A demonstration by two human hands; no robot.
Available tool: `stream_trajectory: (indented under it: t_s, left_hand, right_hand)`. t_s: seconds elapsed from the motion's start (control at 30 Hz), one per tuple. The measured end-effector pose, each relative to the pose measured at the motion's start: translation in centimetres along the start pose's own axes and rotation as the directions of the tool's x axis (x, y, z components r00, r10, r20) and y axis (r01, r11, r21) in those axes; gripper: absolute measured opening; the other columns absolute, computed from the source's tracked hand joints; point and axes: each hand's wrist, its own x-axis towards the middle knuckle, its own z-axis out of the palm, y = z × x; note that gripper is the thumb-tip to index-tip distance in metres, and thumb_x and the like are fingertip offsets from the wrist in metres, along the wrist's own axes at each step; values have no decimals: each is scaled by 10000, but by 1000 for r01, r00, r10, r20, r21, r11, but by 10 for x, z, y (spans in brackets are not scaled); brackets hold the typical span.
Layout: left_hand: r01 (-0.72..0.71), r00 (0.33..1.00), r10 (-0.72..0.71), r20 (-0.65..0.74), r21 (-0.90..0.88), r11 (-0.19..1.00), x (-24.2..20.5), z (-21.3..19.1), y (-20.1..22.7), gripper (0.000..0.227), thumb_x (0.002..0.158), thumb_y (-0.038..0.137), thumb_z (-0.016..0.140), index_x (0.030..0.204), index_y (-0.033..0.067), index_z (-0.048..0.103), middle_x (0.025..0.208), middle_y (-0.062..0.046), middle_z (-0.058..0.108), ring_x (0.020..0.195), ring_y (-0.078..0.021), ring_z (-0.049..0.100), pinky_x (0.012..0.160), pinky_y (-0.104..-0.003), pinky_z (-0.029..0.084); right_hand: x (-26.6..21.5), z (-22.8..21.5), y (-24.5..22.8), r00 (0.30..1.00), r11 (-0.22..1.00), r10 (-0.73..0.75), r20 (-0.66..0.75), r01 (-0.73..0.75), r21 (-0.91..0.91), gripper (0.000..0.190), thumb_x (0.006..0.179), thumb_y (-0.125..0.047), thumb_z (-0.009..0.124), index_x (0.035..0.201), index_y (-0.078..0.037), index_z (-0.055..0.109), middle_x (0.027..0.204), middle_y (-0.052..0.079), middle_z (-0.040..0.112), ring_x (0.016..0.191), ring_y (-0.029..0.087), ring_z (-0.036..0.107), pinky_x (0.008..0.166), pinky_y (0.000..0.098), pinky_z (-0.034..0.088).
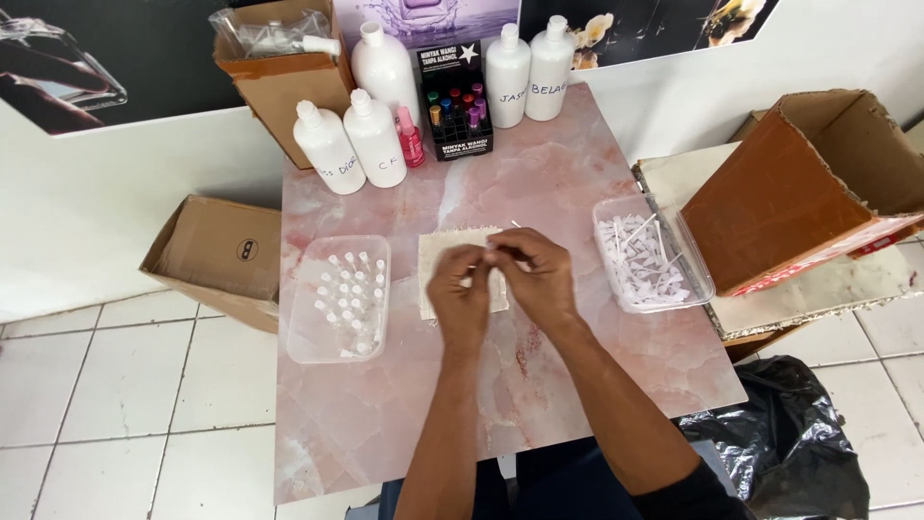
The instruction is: Assembling small plastic perfume tester vials by inserting caps into the tubes on a counter.
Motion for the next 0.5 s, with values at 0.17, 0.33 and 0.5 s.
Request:
stream_trajectory:
  t_s: [0.17,0.33,0.5]
  left_hand:
    - [31,999,-31,-20,31,999,14,-13,-18,78,829,111,850,817,168,798,754,-1,718,706,-118,639,697,-263,510]
    - [103,994,-102,-34,47,994,20,-16,-25,102,792,191,913,803,198,811,713,37,728,673,-58,619,706,-227,492]
    - [38,999,-37,-12,51,998,25,-12,-44,107,789,93,890,812,173,824,680,-11,714,670,-98,638,705,-248,504]
  right_hand:
    - [9,14,12,1000,1000,-8,19,8,-17,214,794,43,860,993,-13,799,823,89,754,689,141,723,682,279,607]
    - [13,19,24,1000,999,21,7,-21,-33,193,820,27,847,998,-20,788,786,75,759,666,127,721,667,269,596]
    - [20,23,33,998,998,-50,34,51,-27,172,838,63,814,990,-15,797,821,131,762,714,196,745,666,333,609]
